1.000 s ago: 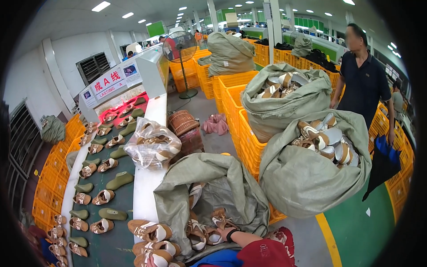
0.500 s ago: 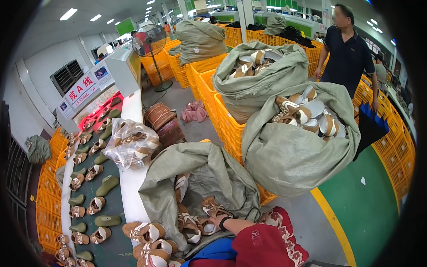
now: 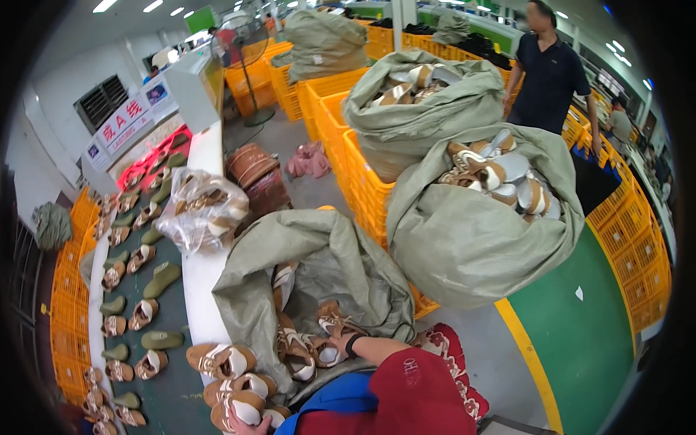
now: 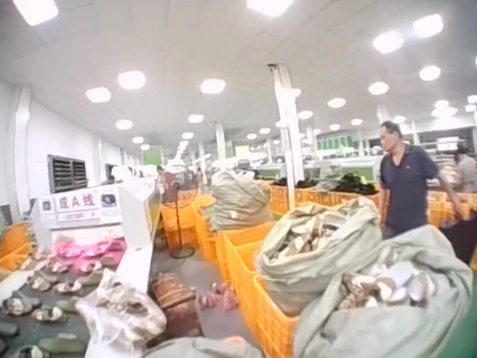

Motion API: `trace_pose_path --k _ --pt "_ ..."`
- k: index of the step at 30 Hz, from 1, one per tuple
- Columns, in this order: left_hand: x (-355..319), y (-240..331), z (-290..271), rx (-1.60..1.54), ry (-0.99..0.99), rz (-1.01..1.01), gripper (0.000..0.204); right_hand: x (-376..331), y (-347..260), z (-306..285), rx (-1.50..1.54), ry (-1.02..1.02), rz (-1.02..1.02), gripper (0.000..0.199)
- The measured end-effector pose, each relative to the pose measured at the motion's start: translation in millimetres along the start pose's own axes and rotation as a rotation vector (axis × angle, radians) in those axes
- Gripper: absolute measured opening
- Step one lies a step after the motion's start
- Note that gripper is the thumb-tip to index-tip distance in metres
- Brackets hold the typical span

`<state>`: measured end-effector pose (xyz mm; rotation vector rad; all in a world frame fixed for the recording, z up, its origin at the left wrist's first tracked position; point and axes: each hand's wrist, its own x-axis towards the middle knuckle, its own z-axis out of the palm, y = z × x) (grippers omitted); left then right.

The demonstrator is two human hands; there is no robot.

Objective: Organizing shoe lasts and finished shoes on a production line workbench.

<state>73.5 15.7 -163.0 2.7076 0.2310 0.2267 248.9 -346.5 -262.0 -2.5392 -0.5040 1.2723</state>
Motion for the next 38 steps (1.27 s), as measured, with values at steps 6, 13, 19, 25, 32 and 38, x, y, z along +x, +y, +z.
trace_pose_path --k 6,13,19,25,32,38 --pt "-5 45 -37 -0.034 -0.063 -0.115 0.104 6 -3 -107 -0.271 -0.031 -0.428 0.031" --pt "8 57 -41 -0.024 -0.152 -0.160 0.102 110 39 -207 -0.046 0.657 -0.004 0.028" --pt "16 62 -42 -0.021 -0.176 -0.173 0.103 140 -39 -214 -0.415 0.583 -0.135 0.033" --pt "11 54 -38 -0.038 -0.145 -0.135 0.106 183 -30 -128 -0.408 0.492 0.099 0.023" --pt "8 62 -45 0.073 -0.148 -0.191 0.100 59 8 -67 -0.114 0.534 -0.076 0.019" --pt "-5 20 -15 -0.027 -0.049 -0.041 0.108 -29 28 -92 0.200 0.894 -0.060 0.024"
